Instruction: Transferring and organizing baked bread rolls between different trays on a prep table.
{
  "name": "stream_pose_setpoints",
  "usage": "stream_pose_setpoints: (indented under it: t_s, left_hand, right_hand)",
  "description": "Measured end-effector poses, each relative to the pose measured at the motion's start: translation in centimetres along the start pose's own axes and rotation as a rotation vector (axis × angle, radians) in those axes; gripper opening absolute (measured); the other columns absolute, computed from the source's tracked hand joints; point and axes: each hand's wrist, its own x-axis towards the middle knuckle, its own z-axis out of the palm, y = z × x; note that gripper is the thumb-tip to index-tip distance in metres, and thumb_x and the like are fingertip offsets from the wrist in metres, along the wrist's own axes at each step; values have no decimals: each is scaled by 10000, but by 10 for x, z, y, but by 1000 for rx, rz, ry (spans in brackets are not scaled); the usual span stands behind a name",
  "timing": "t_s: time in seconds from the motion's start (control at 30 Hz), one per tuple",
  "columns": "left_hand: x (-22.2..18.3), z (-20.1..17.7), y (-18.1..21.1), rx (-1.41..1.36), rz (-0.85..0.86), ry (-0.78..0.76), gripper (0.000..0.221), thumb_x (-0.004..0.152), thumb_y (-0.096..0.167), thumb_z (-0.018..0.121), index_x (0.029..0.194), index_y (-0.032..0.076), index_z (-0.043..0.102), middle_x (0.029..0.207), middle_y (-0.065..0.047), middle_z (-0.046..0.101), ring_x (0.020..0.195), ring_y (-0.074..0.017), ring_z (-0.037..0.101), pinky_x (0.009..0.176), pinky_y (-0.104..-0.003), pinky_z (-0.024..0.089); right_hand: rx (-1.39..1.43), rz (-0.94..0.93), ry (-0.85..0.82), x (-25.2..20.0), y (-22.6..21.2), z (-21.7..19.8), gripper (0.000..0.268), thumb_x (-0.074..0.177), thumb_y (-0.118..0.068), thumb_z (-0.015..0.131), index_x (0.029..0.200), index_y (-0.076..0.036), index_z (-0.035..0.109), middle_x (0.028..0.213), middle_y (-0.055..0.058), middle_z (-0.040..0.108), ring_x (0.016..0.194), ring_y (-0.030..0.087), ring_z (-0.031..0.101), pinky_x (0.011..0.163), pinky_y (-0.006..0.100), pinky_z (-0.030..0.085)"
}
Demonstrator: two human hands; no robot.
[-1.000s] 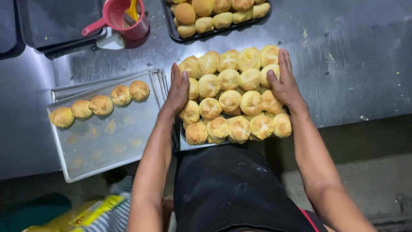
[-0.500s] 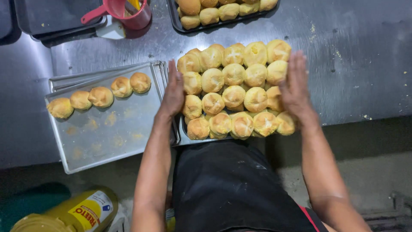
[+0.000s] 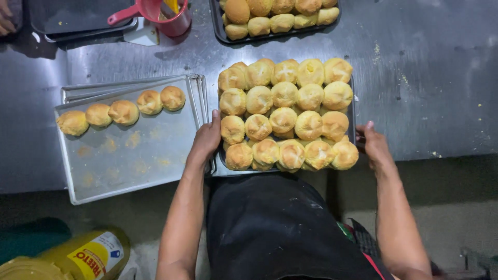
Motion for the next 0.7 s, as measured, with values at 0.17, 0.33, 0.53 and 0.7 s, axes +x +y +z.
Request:
stream_pose_setpoints:
  t_s: [0.17,0.33,0.53,0.7]
  left_hand:
    - [22,13,-7,-28,-78,69,1004,977,750,203,1109,-100,721,1156,-381,673,1236,-486,607,1061,-489,458]
    - [48,19,-25,-55,-123,150,1044,977,769,182,1074,-119,722,1130,-369,658,1186,-487,598,1030,-506,457]
    - [44,14,-23,-383,-199,49,928,1024,745,259,779,-47,676,652,-130,605,592,-270,581,602,-436,482]
    - [54,31,-37,-456,-169,92,308,983,260,556,819,20,656,707,-104,624,631,-252,567,586,-460,458]
  right_hand:
    - [-208,20,68,-33,-49,21,676,1073,-611,391,1261,-37,694,1106,140,710,913,253,644,705,405,455]
    - [-258,96,131,-13,-30,16,697,1008,-661,399,1246,-78,698,1069,81,693,879,212,623,569,441,417]
    - [-14,9,44,30,13,8,760,1050,-661,452,1173,41,716,949,106,645,824,229,580,696,370,486]
    - [-139,66,42,14,-13,8,812,998,-692,380,1239,29,665,1038,99,677,937,212,613,815,397,480]
